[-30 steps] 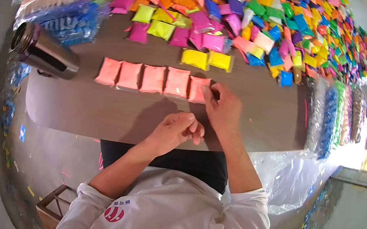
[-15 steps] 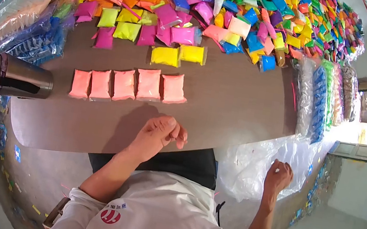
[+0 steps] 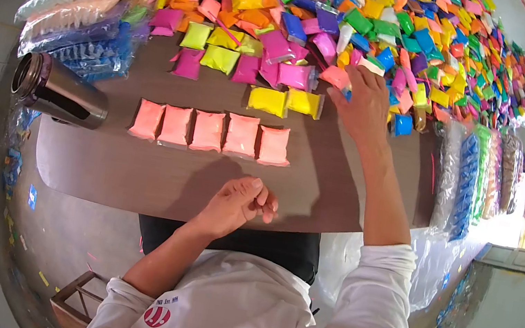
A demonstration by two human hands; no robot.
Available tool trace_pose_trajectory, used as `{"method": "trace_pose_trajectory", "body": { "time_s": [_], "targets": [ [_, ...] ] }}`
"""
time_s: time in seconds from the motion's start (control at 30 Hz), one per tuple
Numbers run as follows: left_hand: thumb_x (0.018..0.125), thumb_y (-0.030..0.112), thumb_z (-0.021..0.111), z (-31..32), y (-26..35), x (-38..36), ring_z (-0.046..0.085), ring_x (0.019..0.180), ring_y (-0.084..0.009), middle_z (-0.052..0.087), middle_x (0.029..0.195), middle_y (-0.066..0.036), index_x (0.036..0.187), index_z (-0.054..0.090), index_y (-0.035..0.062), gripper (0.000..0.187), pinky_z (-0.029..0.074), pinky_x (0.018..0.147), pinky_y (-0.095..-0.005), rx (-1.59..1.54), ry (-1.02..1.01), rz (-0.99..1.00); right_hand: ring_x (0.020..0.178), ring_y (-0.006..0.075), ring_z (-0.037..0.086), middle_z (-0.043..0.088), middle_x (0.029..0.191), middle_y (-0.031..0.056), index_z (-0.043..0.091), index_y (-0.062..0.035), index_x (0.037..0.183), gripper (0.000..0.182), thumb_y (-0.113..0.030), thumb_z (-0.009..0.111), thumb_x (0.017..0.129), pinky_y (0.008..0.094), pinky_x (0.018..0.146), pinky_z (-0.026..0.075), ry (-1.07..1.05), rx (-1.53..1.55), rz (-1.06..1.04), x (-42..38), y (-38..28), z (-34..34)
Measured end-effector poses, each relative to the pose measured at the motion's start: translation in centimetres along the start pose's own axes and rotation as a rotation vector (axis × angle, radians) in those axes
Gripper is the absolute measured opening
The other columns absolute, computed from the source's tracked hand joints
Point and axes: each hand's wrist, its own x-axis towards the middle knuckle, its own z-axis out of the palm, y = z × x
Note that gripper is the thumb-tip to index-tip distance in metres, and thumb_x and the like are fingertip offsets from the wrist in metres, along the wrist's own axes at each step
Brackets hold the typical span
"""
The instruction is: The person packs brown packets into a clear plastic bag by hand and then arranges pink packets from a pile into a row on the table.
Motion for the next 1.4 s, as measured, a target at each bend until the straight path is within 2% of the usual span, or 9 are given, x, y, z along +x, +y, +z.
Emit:
{"method": "trace_pose_trajectory", "body": {
  "time_s": [0.1, 0.23, 0.33, 0.43, 0.53, 0.83, 1.03, 1.13, 1.4],
  "targets": [
    [0.108, 0.035, 0.042, 0.2, 0.3, 0.1, 0.063, 0.081, -0.0199, 0.065, 0.095, -0.014, 0.083, 0.054, 0.0062, 0.040, 0.050, 0.086, -0.0368, 0.006, -0.009, 0.011, 0.099, 0.0333, 0.061, 0.067, 0.107, 0.0131, 0.069, -0.0064, 0.109, 0.034, -0.018, 0.077, 0.077, 0.0444, 0.084, 0.050, -0.198, -0.076, -0.021, 0.7, 0.6, 2.0],
    [0.109, 0.034, 0.041, 0.2, 0.2, 0.0, 0.063, 0.083, -0.0198, 0.064, 0.095, -0.013, 0.084, 0.054, 0.0063, 0.040, 0.050, 0.086, -0.0370, -0.008, -0.018, -0.016, 0.087, 0.0274, 0.063, 0.070, 0.096, 0.0094, 0.070, -0.0049, 0.100, 0.021, -0.017, 0.074, 0.084, 0.0403, 0.079, 0.051, 0.097, 0.051, 0.072, 0.0, 2.2, 3.0],
    [0.108, 0.034, 0.042, -0.3, 0.1, 0.1, 0.063, 0.082, -0.0198, 0.065, 0.095, -0.014, 0.084, 0.054, 0.0061, 0.039, 0.050, 0.086, -0.0369, -0.019, -0.042, -0.032, 0.081, 0.0194, 0.065, 0.069, 0.092, 0.0050, 0.068, -0.0045, 0.100, 0.019, -0.022, 0.069, 0.093, 0.0341, 0.076, 0.052, -0.021, 0.958, 0.764, -2.4, 0.9, -0.3],
    [0.108, 0.034, 0.044, 0.0, 0.2, 0.1, 0.063, 0.082, -0.0198, 0.065, 0.096, -0.014, 0.084, 0.056, 0.0058, 0.038, 0.050, 0.086, -0.0368, -0.015, -0.023, -0.045, 0.078, 0.0132, 0.065, 0.068, 0.091, 0.0016, 0.067, -0.0051, 0.104, 0.021, -0.025, 0.065, 0.098, 0.0293, 0.073, 0.052, 0.010, 1.702, 0.957, -5.8, -0.5, -2.3],
    [0.107, 0.033, 0.046, 0.1, 0.2, 0.3, 0.063, 0.081, -0.0203, 0.065, 0.096, -0.014, 0.084, 0.057, 0.0054, 0.038, 0.050, 0.086, -0.0374, -0.010, -0.023, -0.051, 0.078, 0.0130, 0.066, 0.068, 0.090, 0.0025, 0.065, -0.0053, 0.106, 0.021, -0.024, 0.066, 0.097, 0.0287, 0.074, 0.052, -0.031, 1.823, 1.032, -7.7, -2.3, -3.9],
    [0.107, 0.035, 0.046, -0.1, 0.3, 0.2, 0.063, 0.079, -0.0182, 0.065, 0.097, -0.013, 0.084, 0.058, 0.0079, 0.037, 0.052, 0.091, -0.0397, 0.011, -0.029, -0.038, 0.074, 0.0115, 0.063, 0.069, 0.086, 0.0038, 0.066, -0.0017, 0.099, 0.020, -0.022, 0.068, 0.096, 0.0256, 0.066, 0.049, -0.027, 1.526, 1.072, -10.4, -4.6, -3.8],
    [0.107, 0.033, 0.047, -0.3, 0.1, 0.1, 0.064, 0.081, -0.0194, 0.064, 0.097, -0.014, 0.084, 0.059, 0.0070, 0.037, 0.051, 0.091, -0.0401, -0.015, -0.037, -0.029, 0.068, 0.0066, 0.054, 0.061, 0.074, 0.0007, 0.071, 0.0018, 0.092, 0.030, -0.028, 0.068, 0.096, 0.0278, 0.060, 0.047, -0.030, 0.729, 0.733, -11.4, -7.0, -2.2],
    [0.107, 0.033, 0.047, -0.3, 0.0, 0.2, 0.064, 0.082, -0.0199, 0.064, 0.096, -0.014, 0.085, 0.059, 0.0063, 0.037, 0.050, 0.091, -0.0399, -0.038, -0.037, -0.029, 0.069, 0.0218, 0.063, 0.066, 0.078, 0.0124, 0.070, -0.0008, 0.093, 0.025, -0.026, 0.072, 0.090, 0.0341, 0.066, 0.048, -0.131, 0.609, 0.757, -10.5, -8.2, -2.4],
    [0.107, 0.035, 0.046, -0.8, -0.4, 0.2, 0.065, 0.085, -0.0198, 0.065, 0.095, -0.014, 0.086, 0.059, 0.0060, 0.038, 0.050, 0.091, -0.0384, -0.086, -0.085, -0.016, 0.074, 0.0269, 0.065, 0.066, 0.081, 0.0102, 0.066, -0.0044, 0.097, 0.021, -0.017, 0.075, 0.083, 0.0397, 0.068, 0.052, -0.017, 0.490, 0.589, -10.5, -8.3, -1.4]
  ]
}}
